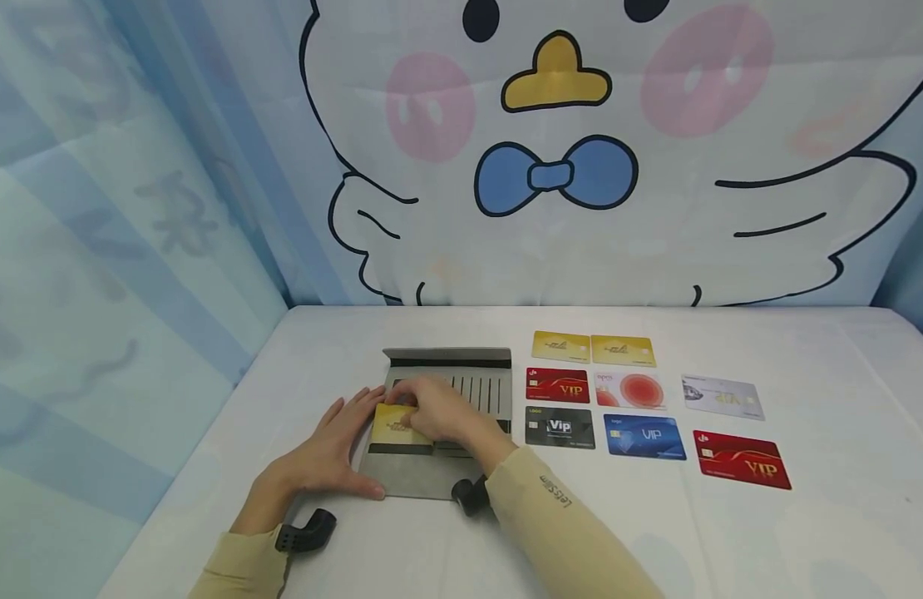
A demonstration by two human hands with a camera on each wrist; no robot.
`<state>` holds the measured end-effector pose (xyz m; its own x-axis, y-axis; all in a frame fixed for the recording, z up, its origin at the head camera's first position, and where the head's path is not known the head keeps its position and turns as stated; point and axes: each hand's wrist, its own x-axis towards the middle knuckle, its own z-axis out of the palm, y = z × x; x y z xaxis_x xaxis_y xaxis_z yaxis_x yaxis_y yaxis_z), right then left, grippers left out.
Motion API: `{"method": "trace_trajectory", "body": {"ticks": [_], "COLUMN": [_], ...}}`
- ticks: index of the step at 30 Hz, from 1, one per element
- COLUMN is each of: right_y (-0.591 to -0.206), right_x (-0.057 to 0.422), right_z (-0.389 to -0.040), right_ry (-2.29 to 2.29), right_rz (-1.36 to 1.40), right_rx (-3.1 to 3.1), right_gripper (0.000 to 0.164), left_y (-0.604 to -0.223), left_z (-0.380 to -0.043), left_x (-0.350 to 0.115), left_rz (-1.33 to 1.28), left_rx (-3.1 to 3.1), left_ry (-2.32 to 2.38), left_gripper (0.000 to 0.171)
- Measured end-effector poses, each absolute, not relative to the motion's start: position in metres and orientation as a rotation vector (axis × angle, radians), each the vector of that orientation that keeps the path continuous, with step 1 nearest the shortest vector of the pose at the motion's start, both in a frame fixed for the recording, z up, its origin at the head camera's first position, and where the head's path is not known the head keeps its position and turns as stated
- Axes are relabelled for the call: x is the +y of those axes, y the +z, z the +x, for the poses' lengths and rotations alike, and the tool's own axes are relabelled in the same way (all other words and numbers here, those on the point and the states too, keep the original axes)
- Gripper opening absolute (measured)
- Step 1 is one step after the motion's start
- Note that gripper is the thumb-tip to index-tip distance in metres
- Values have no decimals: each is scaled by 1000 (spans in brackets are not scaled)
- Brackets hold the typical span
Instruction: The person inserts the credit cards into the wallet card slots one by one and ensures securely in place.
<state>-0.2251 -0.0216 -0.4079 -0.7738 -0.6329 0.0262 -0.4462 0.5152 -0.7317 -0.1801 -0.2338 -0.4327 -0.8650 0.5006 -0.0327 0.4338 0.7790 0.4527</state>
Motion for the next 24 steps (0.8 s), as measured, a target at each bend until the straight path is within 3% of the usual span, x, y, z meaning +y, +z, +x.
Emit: {"method": "trace_trajectory", "body": {"ticks": [24], "right_y": [-402], "right_x": [-20], "right_z": [-225], "right_ry": [-937], "right_rz": [-1027], "right_rx": [2567], "right_gripper": [34], "left_y": [-433], "left_z": [-180], "left_x": [-235], "left_rz": [734], "left_rx": [2824], "left_ry": [663], "left_gripper": [122]}}
